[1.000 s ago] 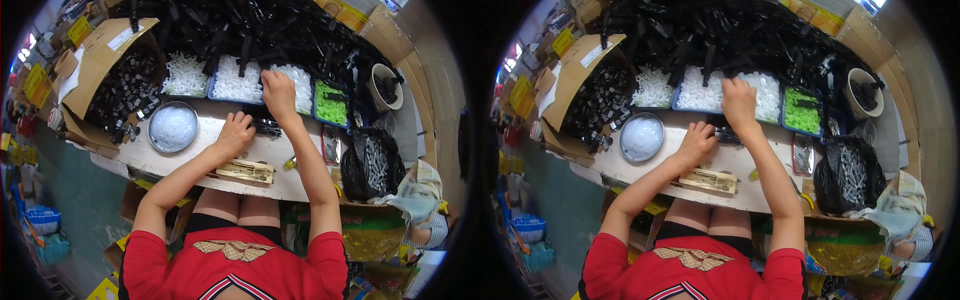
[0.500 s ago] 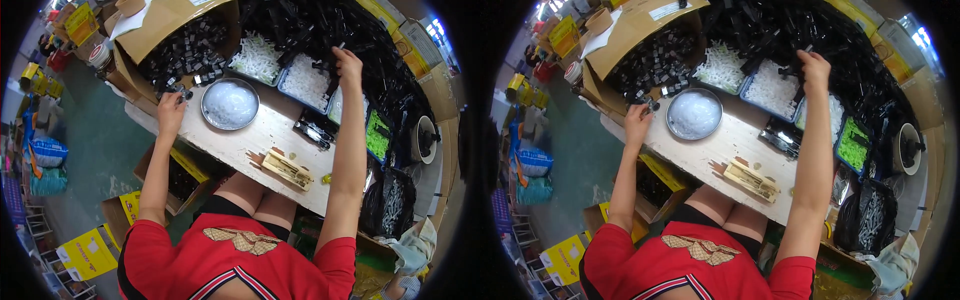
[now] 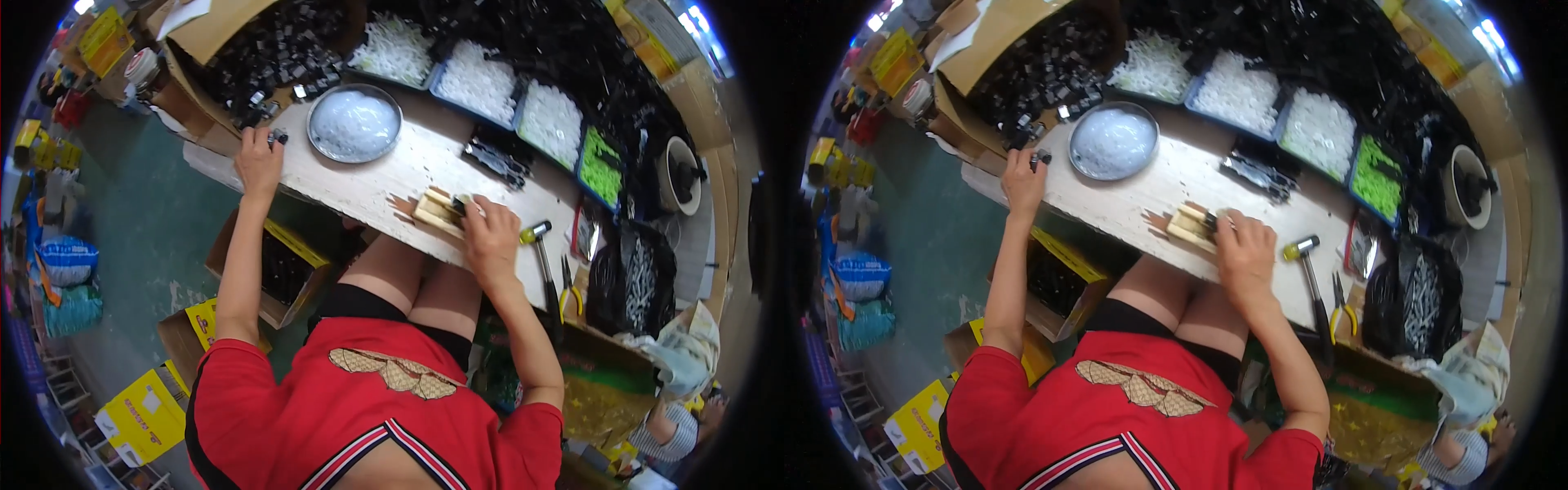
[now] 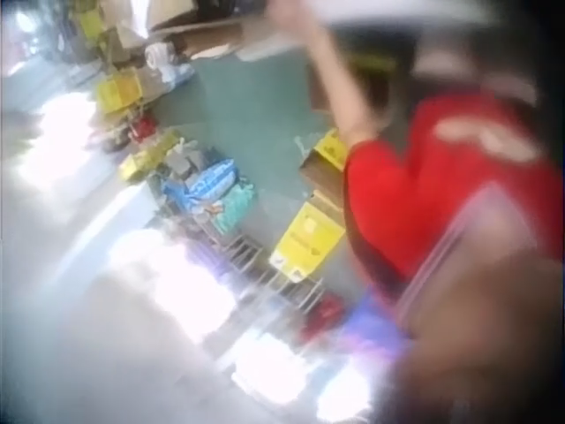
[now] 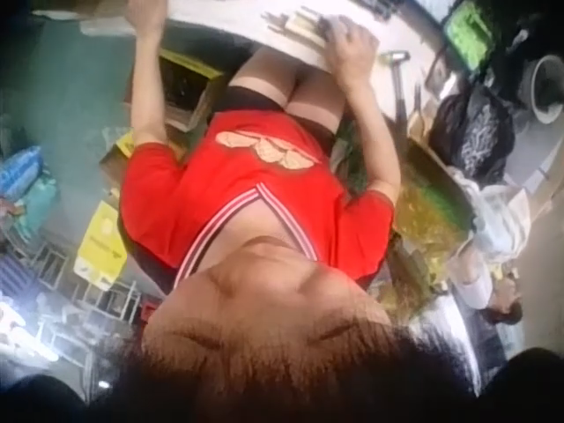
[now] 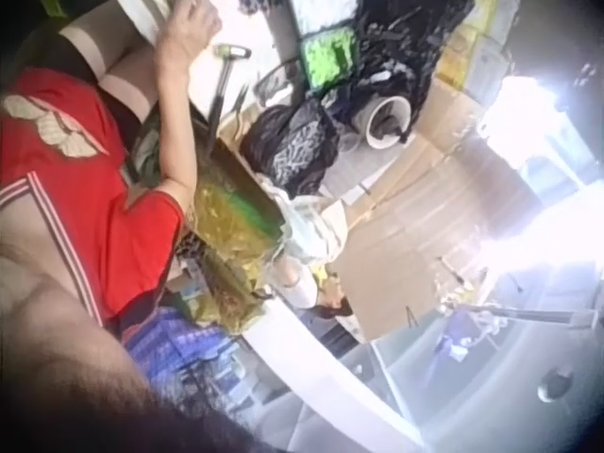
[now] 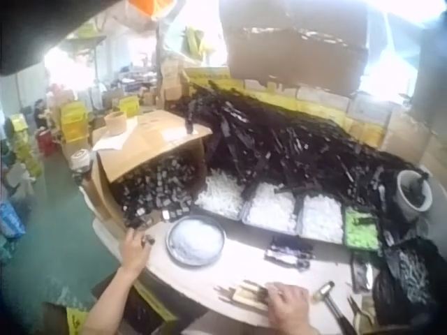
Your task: The person assembles small plastic toy components by hand at a factory workbench, using a rubber mallet to secure parts into a toy housing.
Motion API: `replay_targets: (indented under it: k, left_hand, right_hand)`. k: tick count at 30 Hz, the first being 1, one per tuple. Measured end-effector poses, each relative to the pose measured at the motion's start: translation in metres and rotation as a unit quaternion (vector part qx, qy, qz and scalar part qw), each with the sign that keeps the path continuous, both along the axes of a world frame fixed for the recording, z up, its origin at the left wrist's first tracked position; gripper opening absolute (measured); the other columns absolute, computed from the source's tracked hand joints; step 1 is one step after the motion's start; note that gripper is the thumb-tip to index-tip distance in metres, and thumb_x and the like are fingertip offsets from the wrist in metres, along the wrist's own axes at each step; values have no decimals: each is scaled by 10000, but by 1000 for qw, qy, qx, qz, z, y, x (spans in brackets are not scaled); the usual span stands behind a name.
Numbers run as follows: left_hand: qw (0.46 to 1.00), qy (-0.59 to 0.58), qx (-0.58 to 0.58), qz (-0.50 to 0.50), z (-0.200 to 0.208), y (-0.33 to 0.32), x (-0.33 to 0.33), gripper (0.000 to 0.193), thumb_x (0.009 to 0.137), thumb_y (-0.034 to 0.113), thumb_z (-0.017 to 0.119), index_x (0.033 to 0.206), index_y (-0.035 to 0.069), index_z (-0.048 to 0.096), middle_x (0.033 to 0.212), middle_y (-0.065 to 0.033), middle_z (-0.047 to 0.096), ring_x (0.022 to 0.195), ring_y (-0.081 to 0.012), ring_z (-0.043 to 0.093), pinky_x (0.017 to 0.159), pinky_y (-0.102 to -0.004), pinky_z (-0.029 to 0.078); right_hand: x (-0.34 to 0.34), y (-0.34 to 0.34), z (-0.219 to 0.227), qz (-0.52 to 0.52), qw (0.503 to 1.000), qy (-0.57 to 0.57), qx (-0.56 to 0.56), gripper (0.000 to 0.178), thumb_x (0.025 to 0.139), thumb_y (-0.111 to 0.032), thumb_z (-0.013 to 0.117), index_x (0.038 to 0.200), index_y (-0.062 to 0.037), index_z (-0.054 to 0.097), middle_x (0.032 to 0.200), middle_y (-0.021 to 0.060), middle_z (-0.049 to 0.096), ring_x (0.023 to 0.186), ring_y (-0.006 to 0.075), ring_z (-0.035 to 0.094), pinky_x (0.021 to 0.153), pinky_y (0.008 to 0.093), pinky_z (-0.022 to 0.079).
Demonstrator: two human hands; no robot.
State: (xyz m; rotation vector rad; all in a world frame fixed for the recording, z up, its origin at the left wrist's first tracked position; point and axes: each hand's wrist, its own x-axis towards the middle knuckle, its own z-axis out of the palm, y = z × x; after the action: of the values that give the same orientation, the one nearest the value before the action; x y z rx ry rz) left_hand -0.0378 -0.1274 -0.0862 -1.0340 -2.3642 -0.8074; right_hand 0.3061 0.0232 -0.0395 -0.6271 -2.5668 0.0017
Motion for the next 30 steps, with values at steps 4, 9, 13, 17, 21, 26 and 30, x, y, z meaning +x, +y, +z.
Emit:
replay_targets:
  k: [4,9,13,17,21,26,30]
  left_hand:
    - [993,59,-12,-100,-12,-10,4,230,746,35,563,976,37,573,890,-115,506,857,-303,500,744,-400,423]
    - [980,103,-124,-117,-11,-23,22,354,737,-4,541,1090,30,550,978,-101,523,907,-290,474,784,-395,399]
    - [969,108,-145,-166,-6,-33,20,394,719,-34,515,1110,8,542,1004,-104,539,908,-292,475,787,-383,401]
    - [970,45,-122,-203,3,-38,3,366,710,-16,551,1075,11,573,914,-113,566,871,-304,495,777,-379,413]
    - [970,-122,-52,-204,25,-38,13,257,704,7,632,961,9,634,784,-70,564,695,-201,531,651,-287,439]
    - [842,-433,115,-300,59,-3,71,191,715,18,673,905,16,661,812,14,572,636,-45,495,575,-170,395]
    - [818,-362,29,-447,60,48,122,168,711,19,657,879,13,658,794,-20,590,641,-61,524,537,-181,399]
  right_hand:
    - [-5,-27,-21,-10,999,-48,-7,428,786,-204,588,1176,-49,504,1282,73,462,1153,210,433,932,436,296]
    - [-24,-31,-25,-8,994,-109,-3,512,817,-277,557,1265,-65,431,1383,43,355,1253,190,337,1020,457,193]
    - [-19,-30,-24,10,994,-103,-22,511,818,-267,557,1269,-63,425,1384,46,354,1253,191,338,1018,459,198]
    - [-15,-27,-21,14,996,-45,-73,446,827,-228,553,1230,-58,461,1337,55,410,1207,210,385,995,434,237]
    - [-13,-19,-18,40,989,64,-127,315,822,-163,562,1115,-48,542,1203,70,512,1071,237,469,922,389,304]
    - [-1,-6,-20,33,961,182,-203,191,825,-131,558,990,-41,595,1044,56,589,938,232,512,830,344,341]
    - [12,-3,-18,0,953,205,-224,159,834,-120,551,963,-45,606,1014,55,598,927,222,513,809,336,341]
